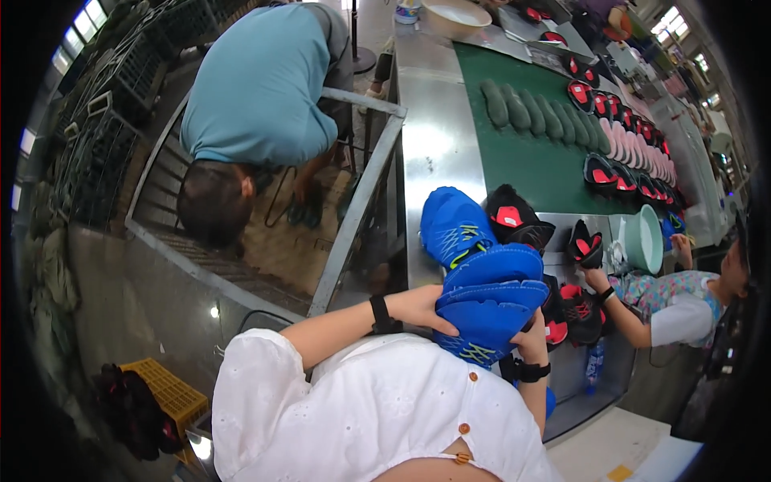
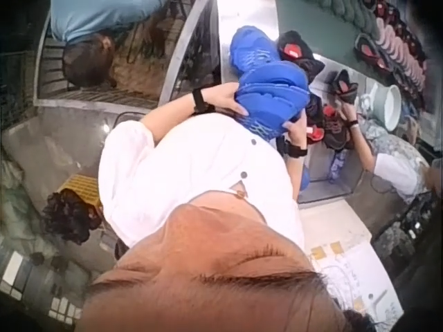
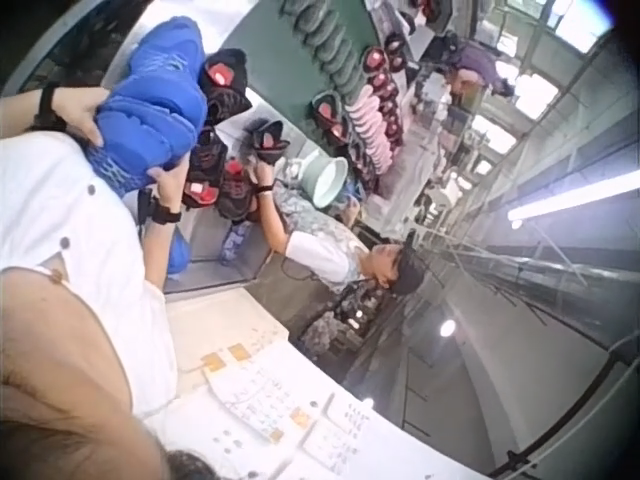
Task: Sort and organize various shoe upper components and inner linings on a metal workstation in a shoe factory.
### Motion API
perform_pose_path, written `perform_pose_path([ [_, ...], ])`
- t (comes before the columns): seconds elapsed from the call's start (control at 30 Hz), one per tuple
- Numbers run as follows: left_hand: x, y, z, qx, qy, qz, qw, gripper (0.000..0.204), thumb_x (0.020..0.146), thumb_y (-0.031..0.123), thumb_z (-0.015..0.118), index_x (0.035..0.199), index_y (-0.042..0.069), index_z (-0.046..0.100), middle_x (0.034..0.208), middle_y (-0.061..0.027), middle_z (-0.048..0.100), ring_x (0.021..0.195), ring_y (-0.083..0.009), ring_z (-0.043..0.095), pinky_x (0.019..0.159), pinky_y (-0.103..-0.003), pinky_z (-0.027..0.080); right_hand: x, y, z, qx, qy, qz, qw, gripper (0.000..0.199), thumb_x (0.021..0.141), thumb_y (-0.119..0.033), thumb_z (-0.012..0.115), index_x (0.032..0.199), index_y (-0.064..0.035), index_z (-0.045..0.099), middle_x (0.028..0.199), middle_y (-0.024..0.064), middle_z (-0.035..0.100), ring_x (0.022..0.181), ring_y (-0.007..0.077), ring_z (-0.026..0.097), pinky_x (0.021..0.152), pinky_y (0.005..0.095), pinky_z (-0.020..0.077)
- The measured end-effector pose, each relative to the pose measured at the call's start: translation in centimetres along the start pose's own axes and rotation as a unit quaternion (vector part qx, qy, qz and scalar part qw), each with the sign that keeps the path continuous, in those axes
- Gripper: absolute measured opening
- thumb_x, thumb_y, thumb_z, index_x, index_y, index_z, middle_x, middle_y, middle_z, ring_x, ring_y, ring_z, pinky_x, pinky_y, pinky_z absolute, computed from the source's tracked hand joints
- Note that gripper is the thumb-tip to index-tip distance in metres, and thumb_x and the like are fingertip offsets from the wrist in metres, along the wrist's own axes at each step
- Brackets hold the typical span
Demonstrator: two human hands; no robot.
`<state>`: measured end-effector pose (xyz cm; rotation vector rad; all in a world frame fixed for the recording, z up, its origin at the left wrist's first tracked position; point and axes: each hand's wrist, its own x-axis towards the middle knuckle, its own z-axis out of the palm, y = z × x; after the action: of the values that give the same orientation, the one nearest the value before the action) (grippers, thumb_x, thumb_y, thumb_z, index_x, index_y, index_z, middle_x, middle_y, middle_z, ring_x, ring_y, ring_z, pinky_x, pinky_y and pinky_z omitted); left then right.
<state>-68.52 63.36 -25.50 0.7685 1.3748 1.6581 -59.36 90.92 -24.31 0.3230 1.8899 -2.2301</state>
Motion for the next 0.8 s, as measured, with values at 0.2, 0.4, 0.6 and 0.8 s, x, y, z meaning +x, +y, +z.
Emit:
perform_pose_path([
  [0.2, -1.4, 0.3, -0.7, -0.030, 0.026, -0.051, 0.998, 0.063, 0.072, 0.013, 0.077, 0.126, 0.002, 0.047, 0.119, -0.0120, 0.057, 0.108, -0.0199, 0.053, 0.094, -0.032, 0.043, 1.0, -0.6, 1.6, 0.007, -0.047, 0.003, 0.999, 0.108, 0.047, -0.027, 0.090, 0.135, -0.0037, 0.031, 0.126, 0.0094, 0.048, 0.116, 0.0232, 0.047, 0.098, 0.0361, 0.0381],
  [0.4, -1.3, 0.7, -0.5, -0.008, 0.034, -0.089, 0.995, 0.059, 0.073, 0.014, 0.077, 0.124, 0.000, 0.049, 0.116, -0.0124, 0.058, 0.105, -0.0207, 0.055, 0.092, -0.032, 0.044, 0.8, -0.4, 1.6, 0.005, -0.039, -0.018, 0.999, 0.106, 0.051, -0.027, 0.088, 0.137, -0.0036, 0.030, 0.128, 0.0098, 0.046, 0.118, 0.0234, 0.045, 0.100, 0.0360, 0.0356],
  [0.6, 0.1, 1.2, -0.4, -0.002, 0.021, -0.072, 0.997, 0.059, 0.074, 0.019, 0.077, 0.122, -0.001, 0.050, 0.115, -0.0133, 0.059, 0.104, -0.0212, 0.055, 0.091, -0.032, 0.045, 0.0, -0.8, 0.9, -0.002, -0.017, -0.029, 0.999, 0.105, 0.053, -0.029, 0.087, 0.137, -0.0033, 0.029, 0.128, 0.0102, 0.045, 0.119, 0.0240, 0.044, 0.100, 0.0358, 0.0345],
  [0.8, 1.7, 0.6, -0.6, 0.048, 0.005, -0.087, 0.995, 0.058, 0.074, 0.025, 0.077, 0.119, -0.002, 0.053, 0.111, -0.0135, 0.061, 0.101, -0.0208, 0.057, 0.089, -0.031, 0.045, -0.5, 0.6, -0.5, 0.008, 0.014, -0.034, 0.999, 0.106, 0.053, -0.030, 0.086, 0.137, -0.0031, 0.028, 0.128, 0.0104, 0.045, 0.118, 0.0242, 0.044, 0.101, 0.0358, 0.0342],
])
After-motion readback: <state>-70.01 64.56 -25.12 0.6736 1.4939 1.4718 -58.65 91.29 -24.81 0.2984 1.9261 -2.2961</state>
